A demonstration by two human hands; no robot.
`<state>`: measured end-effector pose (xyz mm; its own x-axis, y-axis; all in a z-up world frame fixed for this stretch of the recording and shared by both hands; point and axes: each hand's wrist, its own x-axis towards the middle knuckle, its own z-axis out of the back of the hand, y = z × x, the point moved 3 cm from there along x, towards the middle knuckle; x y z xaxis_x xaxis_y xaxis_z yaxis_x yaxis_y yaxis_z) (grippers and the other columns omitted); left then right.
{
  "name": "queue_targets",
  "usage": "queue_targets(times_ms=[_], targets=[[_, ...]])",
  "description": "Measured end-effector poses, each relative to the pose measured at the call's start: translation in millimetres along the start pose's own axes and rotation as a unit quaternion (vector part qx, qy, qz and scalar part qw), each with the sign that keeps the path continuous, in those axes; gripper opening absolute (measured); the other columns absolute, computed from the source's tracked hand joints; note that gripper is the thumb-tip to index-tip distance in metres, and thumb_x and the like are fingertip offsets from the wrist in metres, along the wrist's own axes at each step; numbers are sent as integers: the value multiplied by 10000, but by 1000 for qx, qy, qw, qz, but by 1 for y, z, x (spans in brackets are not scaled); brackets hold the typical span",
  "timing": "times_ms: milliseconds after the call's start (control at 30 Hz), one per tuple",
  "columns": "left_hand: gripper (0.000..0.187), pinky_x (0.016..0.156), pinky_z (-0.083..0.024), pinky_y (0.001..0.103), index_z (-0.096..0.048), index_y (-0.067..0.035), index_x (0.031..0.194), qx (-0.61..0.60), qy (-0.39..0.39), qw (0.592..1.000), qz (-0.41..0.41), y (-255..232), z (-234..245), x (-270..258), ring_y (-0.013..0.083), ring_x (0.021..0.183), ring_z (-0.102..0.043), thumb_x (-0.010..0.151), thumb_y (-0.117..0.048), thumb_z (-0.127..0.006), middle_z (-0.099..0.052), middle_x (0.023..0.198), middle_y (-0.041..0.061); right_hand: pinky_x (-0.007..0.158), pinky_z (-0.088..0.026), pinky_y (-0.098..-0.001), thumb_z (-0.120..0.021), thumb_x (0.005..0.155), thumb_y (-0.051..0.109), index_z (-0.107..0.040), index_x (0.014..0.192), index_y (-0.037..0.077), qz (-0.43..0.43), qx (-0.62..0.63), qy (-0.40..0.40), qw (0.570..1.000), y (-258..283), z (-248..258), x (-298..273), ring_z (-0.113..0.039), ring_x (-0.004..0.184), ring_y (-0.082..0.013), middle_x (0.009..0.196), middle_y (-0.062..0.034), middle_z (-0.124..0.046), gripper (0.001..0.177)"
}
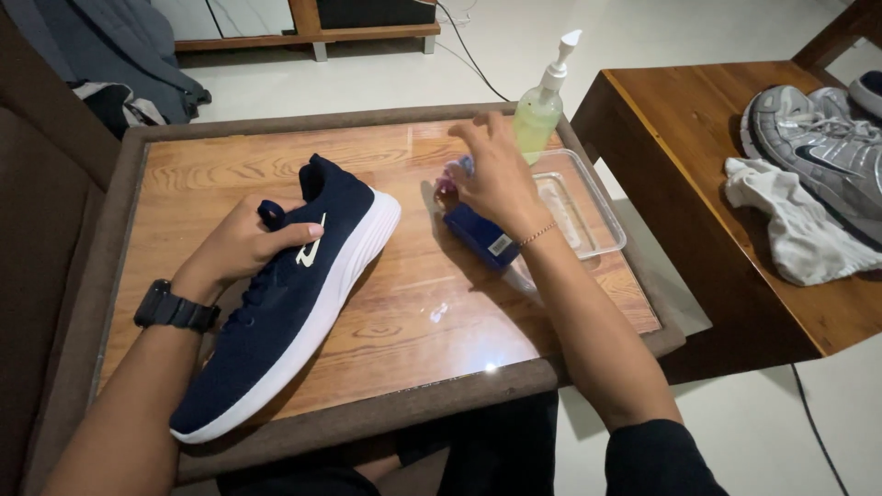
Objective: Cleaning a blue sneaker using a brush, cleaning solution, and a cloth on a wooden table.
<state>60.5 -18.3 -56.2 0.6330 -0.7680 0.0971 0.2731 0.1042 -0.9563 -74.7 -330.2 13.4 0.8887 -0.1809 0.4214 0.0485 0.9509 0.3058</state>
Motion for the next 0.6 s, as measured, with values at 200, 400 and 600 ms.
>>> queue_targets(times_ms=[200, 400, 600], targets=[[126, 708, -509, 315, -749, -9, 812, 3, 5, 1000, -12, -11, -4, -1, 154, 755, -576, 859, -122, -780, -679, 736, 79, 863, -581, -579, -808, 805, 331, -745, 1118, 94, -54, -108, 224, 967, 37, 35, -20, -709, 1009, -479, 1062, -258, -709, 398], [131, 667, -488, 278, -736, -32, 778, 4, 4, 1000, -11, -14, -4, -3, 126, 712, -551, 865, -122, -777, -642, 692, 37, 800, -603, -573, -768, 837, 357, -777, 1077, 48, -70, -111, 246, 960, 23, 9, -24, -727, 962, -468, 1026, -284, -720, 391], [135, 639, -471, 272, -725, -28, 771, 13, 3, 1000, -3, -20, -6, -5, 131, 676, -541, 857, -121, -772, -618, 664, 25, 810, -606, -571, -720, 870, 336, -719, 1200, 50, -80, -119, 276, 950, 29, -2, -25, -718, 993, -472, 1062, -290, -690, 437]])
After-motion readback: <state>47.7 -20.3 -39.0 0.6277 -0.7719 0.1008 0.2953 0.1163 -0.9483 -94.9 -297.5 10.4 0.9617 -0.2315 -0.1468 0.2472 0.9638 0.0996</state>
